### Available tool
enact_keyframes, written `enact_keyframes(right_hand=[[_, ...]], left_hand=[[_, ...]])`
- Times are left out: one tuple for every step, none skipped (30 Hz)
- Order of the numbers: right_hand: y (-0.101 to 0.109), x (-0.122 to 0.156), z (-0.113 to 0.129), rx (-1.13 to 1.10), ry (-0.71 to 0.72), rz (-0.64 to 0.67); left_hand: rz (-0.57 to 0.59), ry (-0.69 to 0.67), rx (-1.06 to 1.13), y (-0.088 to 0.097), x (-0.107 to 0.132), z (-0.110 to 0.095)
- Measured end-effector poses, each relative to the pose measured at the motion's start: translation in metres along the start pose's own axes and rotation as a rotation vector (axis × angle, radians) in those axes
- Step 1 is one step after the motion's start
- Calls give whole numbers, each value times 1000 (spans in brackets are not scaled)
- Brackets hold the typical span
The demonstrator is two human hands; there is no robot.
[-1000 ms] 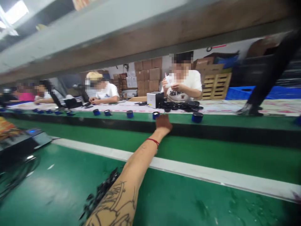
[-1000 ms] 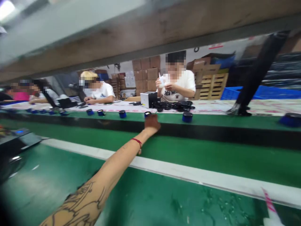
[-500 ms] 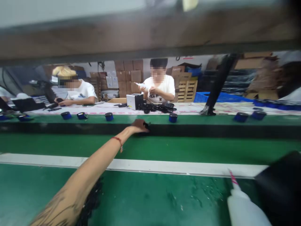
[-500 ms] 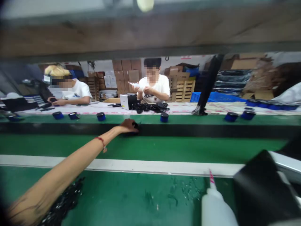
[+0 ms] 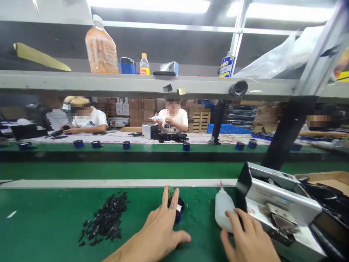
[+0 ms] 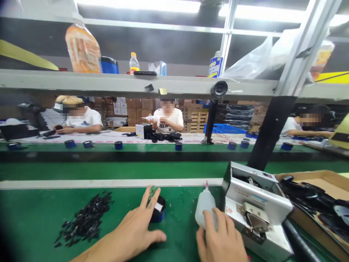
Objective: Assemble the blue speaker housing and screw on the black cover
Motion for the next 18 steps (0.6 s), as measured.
enact_keyframes(right_hand=[[0, 6, -6, 85, -4, 11], [0, 11, -6, 117, -13, 26], [-1, 13, -3, 129, -36, 32], [-2, 14, 2, 141, -73, 33], [-3, 14, 8, 159, -101, 43], [-5, 11, 14, 180, -121, 57], [-8, 8, 18, 197, -126, 73], [-10, 5, 20, 203, -119, 84], [-11, 2, 20, 197, -103, 93], [-11, 0, 18, 179, -84, 95], [-9, 0, 16, 147, -67, 89], [-6, 2, 13, 108, -51, 74], [0, 6, 11, 70, -41, 59], [7, 13, 10, 15, -50, 43], [15, 21, 10, -62, -93, 32], [23, 31, 10, -151, -184, 34], [30, 41, 10, -255, -317, 49], [34, 53, 11, -351, -473, 82]], left_hand=[[-1, -6, -35, 1, 10, 1], [-34, -39, -77, 4, 16, 2], [-82, -104, -115, 6, 18, 2], [-126, -193, -126, 8, 17, 3], [-152, -293, -110, 9, 15, 5], [-147, -377, -68, 7, 12, 7], [-124, -427, -13, 5, 8, 11], [-103, -440, 39, 3, 6, 16], [-91, -432, 81, 0, 5, 21], [-90, -417, 111, -1, 6, 26], [-94, -407, 134, -3, 9, 30], [-97, -409, 160, -4, 14, 33], [-95, -425, 187, -4, 21, 36], [-91, -449, 212, -5, 27, 38], [-82, -475, 233, -5, 33, 40], [-68, -491, 249, -6, 37, 42], [-49, -489, 261, -6, 39, 45], [-28, -473, 266, -7, 39, 48]])
Point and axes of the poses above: each hand's wrist, its own x-axis away from the middle knuckle, its own y-axis out of the back of the hand, z = x × y, the point moved 4 cm from there along -x, towards the middle knuckle
